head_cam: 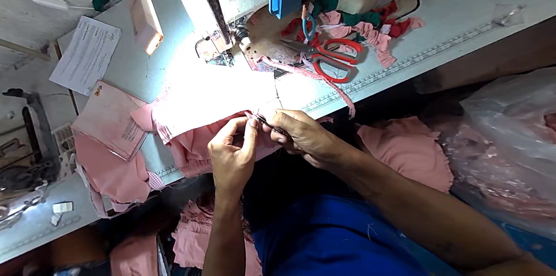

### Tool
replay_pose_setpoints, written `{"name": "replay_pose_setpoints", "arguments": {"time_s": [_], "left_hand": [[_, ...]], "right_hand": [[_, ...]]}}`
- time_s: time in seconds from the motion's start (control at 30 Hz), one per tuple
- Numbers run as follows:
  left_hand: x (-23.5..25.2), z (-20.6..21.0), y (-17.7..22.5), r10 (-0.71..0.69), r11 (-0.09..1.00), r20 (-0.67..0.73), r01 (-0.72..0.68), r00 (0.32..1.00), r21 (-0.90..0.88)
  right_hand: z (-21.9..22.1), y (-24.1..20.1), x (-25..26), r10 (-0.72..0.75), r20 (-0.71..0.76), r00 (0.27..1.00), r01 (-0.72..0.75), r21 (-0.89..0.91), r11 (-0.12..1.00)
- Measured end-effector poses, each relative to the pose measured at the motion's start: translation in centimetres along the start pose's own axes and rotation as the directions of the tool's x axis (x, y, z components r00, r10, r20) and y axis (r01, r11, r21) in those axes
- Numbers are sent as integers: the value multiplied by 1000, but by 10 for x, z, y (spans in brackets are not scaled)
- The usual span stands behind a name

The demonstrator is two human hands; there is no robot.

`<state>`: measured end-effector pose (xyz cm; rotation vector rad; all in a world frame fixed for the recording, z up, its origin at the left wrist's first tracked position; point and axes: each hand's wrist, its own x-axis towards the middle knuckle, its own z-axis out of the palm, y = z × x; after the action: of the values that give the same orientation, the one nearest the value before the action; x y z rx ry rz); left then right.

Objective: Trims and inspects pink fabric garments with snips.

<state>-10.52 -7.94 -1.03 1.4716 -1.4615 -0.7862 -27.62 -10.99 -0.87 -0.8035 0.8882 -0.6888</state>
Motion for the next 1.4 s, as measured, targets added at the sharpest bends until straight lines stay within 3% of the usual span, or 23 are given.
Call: {"name": "replay_pose_setpoints", "arguments": {"time_s": [0.13,0.3,0.53,0.93,1.17,1.33,1.4], "left_hand": [[0,0,-2,57,996,14,-58,998,72],[2,-2,-1,42,999,6,-42,999,21],[1,0,-5,29,1000,-4,-29,1000,-3],[3,3,-5,89,996,-43,-89,995,2],[4,-1,-5,113,993,-17,-112,993,43],[5,-2,-7,107,994,-17,-107,994,15],[5,-2,-8,104,994,-21,-104,994,14]], "right_hand": [[3,2,2,-54,-45,998,51,-60,997],[1,7,4,-28,10,1000,27,57,998],[0,4,3,-6,0,1000,6,23,1000],[6,-2,6,-33,-107,994,20,-127,992],[7,8,13,-124,-140,982,87,-243,966],[6,5,11,-89,-15,996,89,5,996],[5,3,10,-70,16,997,70,16,997]]}}
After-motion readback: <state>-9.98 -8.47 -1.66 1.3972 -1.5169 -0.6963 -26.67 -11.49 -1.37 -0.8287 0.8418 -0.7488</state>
